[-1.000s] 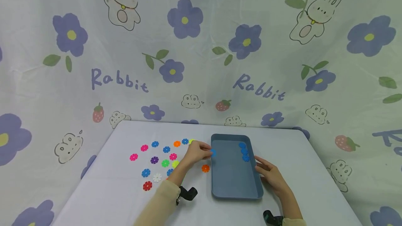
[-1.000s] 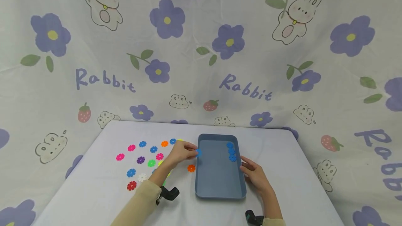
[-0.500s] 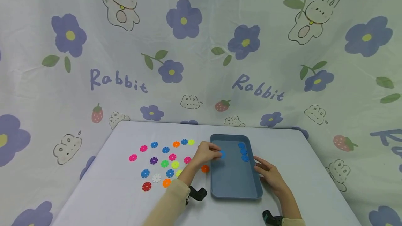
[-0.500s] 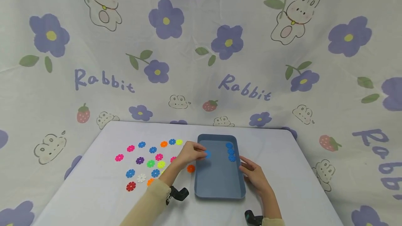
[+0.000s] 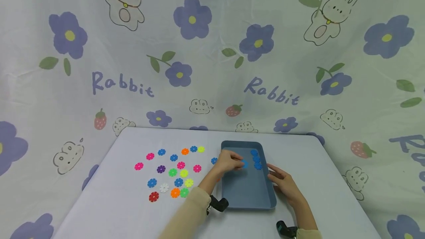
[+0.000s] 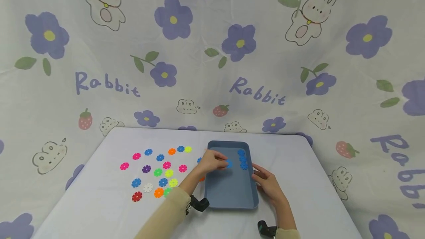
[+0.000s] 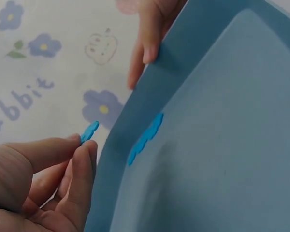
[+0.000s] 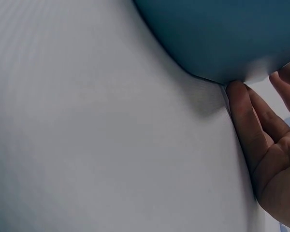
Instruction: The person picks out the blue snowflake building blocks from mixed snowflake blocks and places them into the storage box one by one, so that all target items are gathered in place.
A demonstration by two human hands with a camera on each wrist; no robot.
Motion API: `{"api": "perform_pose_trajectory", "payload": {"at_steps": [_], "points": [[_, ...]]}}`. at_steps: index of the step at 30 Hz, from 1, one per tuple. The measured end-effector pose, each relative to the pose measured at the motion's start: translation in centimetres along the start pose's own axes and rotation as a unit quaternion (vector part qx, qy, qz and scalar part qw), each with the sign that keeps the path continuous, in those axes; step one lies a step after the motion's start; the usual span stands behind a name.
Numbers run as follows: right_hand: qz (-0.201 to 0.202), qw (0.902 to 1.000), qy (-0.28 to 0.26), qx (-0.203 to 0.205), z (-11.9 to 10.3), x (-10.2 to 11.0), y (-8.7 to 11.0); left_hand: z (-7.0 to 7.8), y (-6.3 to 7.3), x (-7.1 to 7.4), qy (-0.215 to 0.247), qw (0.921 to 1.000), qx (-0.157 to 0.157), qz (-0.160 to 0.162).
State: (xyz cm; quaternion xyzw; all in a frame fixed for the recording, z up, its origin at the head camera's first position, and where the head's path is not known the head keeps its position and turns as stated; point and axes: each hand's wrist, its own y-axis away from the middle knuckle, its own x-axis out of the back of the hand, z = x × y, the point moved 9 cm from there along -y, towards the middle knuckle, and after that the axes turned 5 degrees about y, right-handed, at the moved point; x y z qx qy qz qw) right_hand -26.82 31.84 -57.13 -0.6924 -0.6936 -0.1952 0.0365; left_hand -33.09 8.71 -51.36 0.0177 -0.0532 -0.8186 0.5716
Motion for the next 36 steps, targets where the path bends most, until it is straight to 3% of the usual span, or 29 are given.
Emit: {"api": "perform_pose_trajectory", "payload": {"at_steps": [15,23,30,36], "points": [[0.000,1.0000,-0.003,0.003,0.1,0.1,-0.2,0.2,-1.2,-3.7,-0.001,0.9998,-0.003,-0.022],[-0.013,0.9998,-0.012,0.010,-0.3,0.0,-0.1,-1.3,-2.1,-5.0,0.023,0.9993,0.019,-0.023],[-0.017,0.9995,-0.018,0.022,-1.3,0.2,-0.4,-1.6,-3.1,-5.5,0.006,0.9997,0.018,-0.013],[-0.016,0.9996,-0.023,0.005,-0.7,0.1,0.0,-2.8,-3.1,-6.8,0.007,0.9985,0.040,-0.038]]}}
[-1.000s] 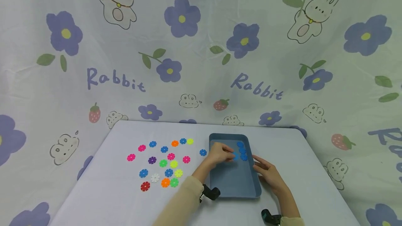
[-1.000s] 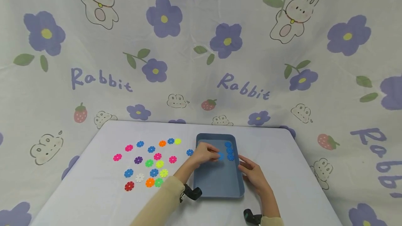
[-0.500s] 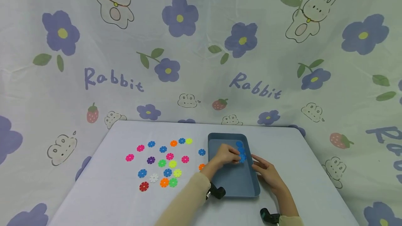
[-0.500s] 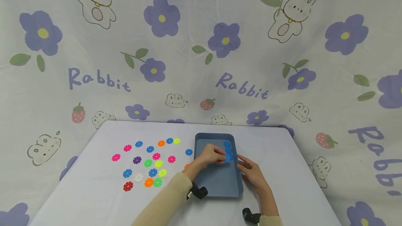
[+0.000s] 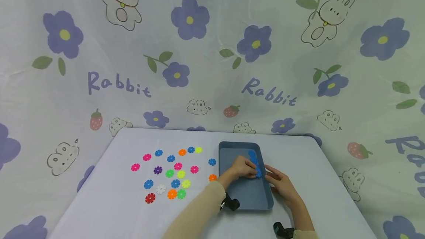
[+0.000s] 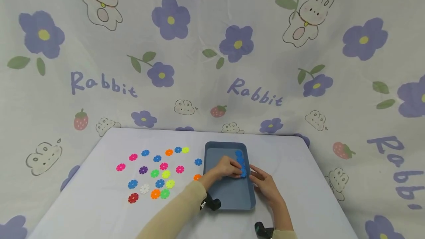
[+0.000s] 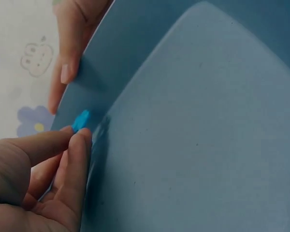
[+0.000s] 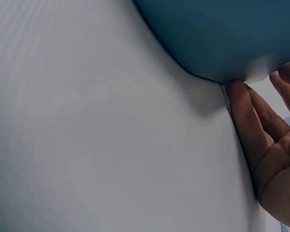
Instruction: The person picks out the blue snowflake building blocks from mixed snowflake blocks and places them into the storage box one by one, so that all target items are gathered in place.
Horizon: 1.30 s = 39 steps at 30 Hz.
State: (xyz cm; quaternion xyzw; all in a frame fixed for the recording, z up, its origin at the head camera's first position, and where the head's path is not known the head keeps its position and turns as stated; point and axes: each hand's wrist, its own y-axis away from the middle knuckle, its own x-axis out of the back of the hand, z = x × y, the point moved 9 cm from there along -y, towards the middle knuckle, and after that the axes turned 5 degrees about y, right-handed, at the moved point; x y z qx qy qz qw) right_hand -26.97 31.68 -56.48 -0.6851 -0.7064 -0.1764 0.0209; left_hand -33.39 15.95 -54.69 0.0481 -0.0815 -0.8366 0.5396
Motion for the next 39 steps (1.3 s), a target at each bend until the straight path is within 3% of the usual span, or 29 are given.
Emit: {"api": "perform_pose_trajectory", "payload": {"at_steps": [7,21,29,39], "points": [[0.007,0.9999,-0.008,-0.002,0.3,-0.1,0.1,-0.4,-0.1,-0.7,-0.010,0.9999,0.002,-0.008],[-0.001,1.0000,-0.003,0.007,0.0,-0.3,0.0,-0.7,-0.3,-0.6,-0.024,0.9997,0.008,0.000],[0.004,0.9999,-0.003,0.012,-0.2,0.2,-0.4,0.2,-0.4,-0.5,-0.029,0.9994,0.002,0.016],[0.015,0.9999,0.002,0.001,0.4,0.0,-0.2,0.4,0.2,-0.3,-0.079,0.9966,-0.013,0.017]]}}
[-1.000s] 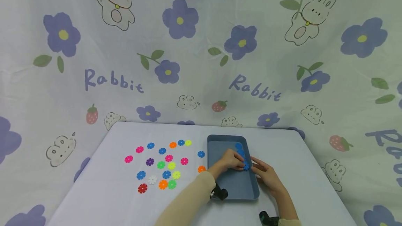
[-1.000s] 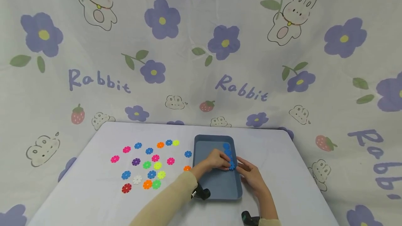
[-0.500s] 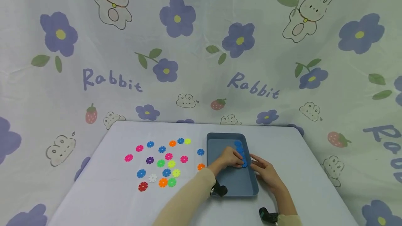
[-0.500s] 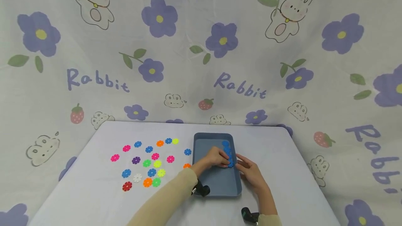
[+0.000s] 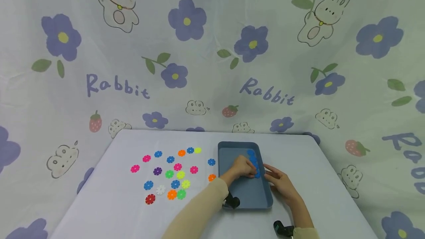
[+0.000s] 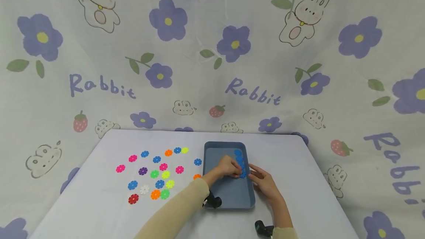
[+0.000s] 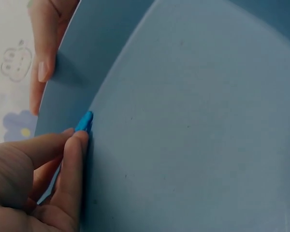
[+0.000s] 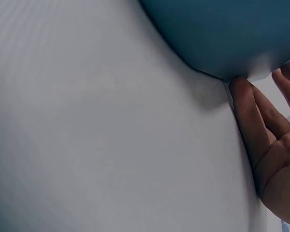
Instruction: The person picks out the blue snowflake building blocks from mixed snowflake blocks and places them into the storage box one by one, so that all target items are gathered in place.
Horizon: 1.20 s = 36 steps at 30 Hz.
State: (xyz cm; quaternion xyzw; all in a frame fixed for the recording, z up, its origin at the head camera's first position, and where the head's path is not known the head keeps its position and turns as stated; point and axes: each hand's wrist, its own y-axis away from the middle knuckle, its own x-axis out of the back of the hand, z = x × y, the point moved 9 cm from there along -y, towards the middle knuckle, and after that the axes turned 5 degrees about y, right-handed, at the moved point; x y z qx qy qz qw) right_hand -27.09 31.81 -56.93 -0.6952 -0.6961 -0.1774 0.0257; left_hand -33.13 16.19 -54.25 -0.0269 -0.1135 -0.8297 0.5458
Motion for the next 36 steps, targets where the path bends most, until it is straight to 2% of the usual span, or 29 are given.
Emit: {"api": "perform_pose_trajectory", "payload": {"at_steps": [6,10,16,22,25,30,36], "points": [[-0.007,1.0000,0.003,0.002,0.0,0.2,0.0,0.1,-0.3,-0.5,-0.041,0.9990,-0.014,0.004],[-0.005,0.9999,0.007,0.007,-0.4,0.1,-0.4,0.1,-0.5,0.0,-0.066,0.9975,-0.021,0.013],[-0.016,0.9998,0.004,0.010,-0.5,-0.5,-0.7,-0.4,-0.8,0.7,-0.053,0.9984,-0.010,0.018],[-0.007,1.0000,0.003,-0.005,0.1,0.0,-0.3,-1.1,-0.9,0.2,-0.026,0.9993,0.022,-0.017],[-0.011,0.9999,0.005,-0.002,0.1,0.1,-0.2,-1.1,-0.8,0.2,-0.016,0.9990,0.037,-0.020],[-0.017,0.9998,0.010,0.011,-0.3,0.0,-0.2,-1.2,-0.9,0.4,-0.015,0.9987,0.045,-0.019],[-0.008,0.9999,0.008,-0.003,-0.1,0.0,-0.1,-1.9,-1.3,0.2,-0.026,0.9984,0.047,-0.015]]}}
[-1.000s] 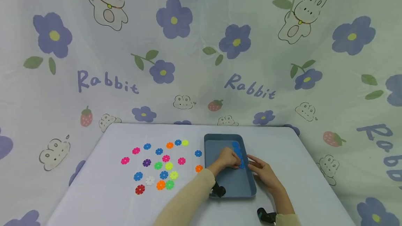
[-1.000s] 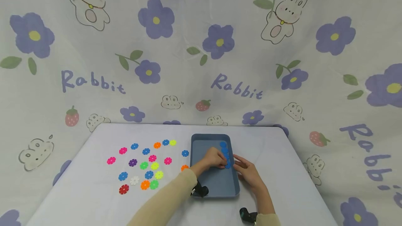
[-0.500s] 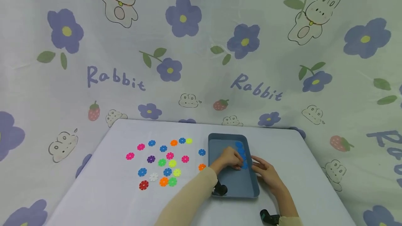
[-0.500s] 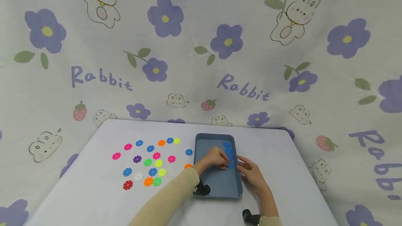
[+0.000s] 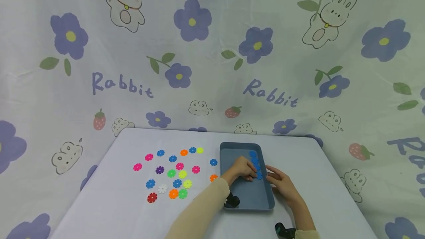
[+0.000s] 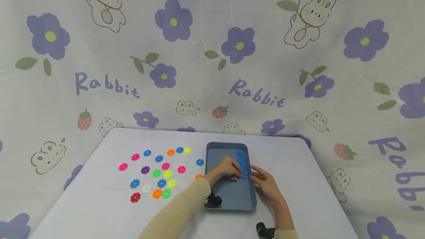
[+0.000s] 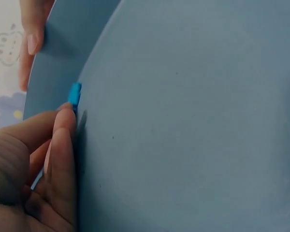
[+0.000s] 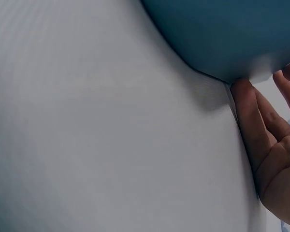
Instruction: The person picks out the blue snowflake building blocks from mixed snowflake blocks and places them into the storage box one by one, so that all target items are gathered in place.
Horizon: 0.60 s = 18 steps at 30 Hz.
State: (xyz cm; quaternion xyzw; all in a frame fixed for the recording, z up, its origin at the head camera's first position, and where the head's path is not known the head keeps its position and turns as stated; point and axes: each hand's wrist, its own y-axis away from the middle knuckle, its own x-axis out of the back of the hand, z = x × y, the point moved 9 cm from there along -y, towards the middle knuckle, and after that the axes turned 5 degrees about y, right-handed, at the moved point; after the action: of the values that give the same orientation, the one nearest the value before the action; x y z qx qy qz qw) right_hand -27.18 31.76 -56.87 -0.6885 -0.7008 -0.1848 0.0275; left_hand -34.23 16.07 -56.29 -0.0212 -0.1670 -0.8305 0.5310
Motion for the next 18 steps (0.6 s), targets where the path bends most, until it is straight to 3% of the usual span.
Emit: {"api": "perform_pose_trajectory", "payload": {"at_steps": [8,18], "points": [[0.006,0.9999,-0.011,-0.007,0.70,0.02,0.19,-0.55,-0.08,-0.20,-0.003,1.0000,-0.005,0.003],[0.003,1.0000,-0.007,0.002,0.03,0.01,0.22,-0.27,-0.10,0.08,-0.011,0.9999,-0.002,0.012]]}}
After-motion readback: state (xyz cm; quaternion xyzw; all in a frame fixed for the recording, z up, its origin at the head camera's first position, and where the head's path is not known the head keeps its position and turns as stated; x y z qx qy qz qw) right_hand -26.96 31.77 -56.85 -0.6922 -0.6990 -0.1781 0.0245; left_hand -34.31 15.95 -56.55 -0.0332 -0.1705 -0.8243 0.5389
